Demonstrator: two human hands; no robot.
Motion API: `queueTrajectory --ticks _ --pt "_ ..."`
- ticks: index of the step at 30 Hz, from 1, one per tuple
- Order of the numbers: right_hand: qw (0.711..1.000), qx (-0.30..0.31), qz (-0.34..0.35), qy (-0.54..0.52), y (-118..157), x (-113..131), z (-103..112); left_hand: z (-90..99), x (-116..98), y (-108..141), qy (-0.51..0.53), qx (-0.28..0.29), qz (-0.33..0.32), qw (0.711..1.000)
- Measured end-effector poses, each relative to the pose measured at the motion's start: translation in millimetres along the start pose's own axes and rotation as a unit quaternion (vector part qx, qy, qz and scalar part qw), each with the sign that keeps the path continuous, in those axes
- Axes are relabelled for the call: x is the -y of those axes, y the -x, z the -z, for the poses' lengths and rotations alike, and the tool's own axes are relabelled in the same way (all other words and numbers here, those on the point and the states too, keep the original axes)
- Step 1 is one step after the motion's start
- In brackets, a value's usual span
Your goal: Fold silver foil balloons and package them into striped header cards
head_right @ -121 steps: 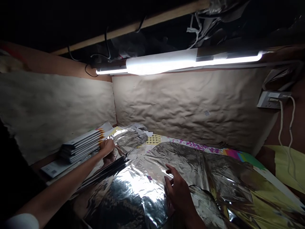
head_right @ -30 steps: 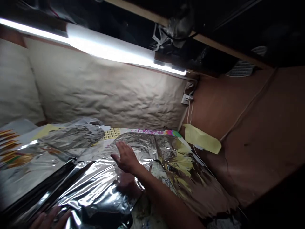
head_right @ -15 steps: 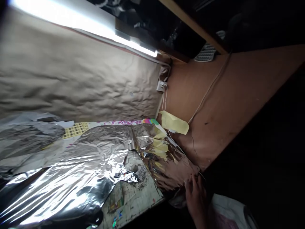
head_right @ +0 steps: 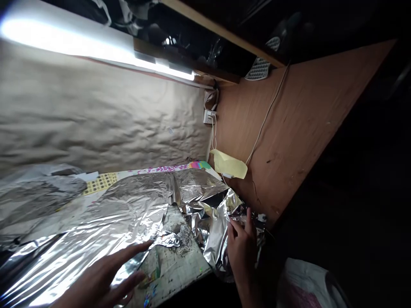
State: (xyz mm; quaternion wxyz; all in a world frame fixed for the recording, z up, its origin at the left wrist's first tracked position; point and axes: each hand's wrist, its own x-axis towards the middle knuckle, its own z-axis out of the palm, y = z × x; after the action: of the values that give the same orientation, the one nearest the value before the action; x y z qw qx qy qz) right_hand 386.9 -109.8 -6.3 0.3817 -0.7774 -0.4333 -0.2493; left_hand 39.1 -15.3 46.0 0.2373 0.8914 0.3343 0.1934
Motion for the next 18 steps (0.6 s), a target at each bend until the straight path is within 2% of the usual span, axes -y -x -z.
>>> queueTrajectory --ticks 2,4,7,9,12,15,16,18 --pt "0.998 -0.004 0.04 -0.041 -17.6 32.9 2.2 9.0 -27.2 -34.8 0.131 0.052 0.064 0.988" --pt "0.993 0.018 0.099 -0.067 -31.9 67.4 4.0 13.2 -45.4 -71.6 0.298 0.082 0.082 0.947" --pt "0.976 0.08 0.189 -0.078 -38.0 110.7 6.6 7.2 -56.3 -122.2 0.434 0.076 0.152 0.885" --pt "0.966 0.116 0.215 -0.087 -32.7 125.9 8.0 -4.6 -57.1 -148.0 0.472 0.074 0.176 0.861" --pt "0.967 0.139 0.178 -0.116 -25.1 119.7 10.0 -25.6 -53.1 -171.8 0.457 0.039 0.189 0.868" --pt "0.976 0.154 0.063 -0.138 -29.5 83.3 11.8 -33.3 -40.8 -180.1 0.463 -0.016 0.198 0.864" --pt "0.974 0.181 0.024 -0.132 -32.4 67.9 11.7 -30.8 -34.1 -180.3 0.471 -0.034 0.203 0.858" --pt "0.957 0.273 -0.034 -0.09 -36.5 37.6 9.4 -19.1 -17.0 -177.3 0.491 -0.066 0.213 0.842"
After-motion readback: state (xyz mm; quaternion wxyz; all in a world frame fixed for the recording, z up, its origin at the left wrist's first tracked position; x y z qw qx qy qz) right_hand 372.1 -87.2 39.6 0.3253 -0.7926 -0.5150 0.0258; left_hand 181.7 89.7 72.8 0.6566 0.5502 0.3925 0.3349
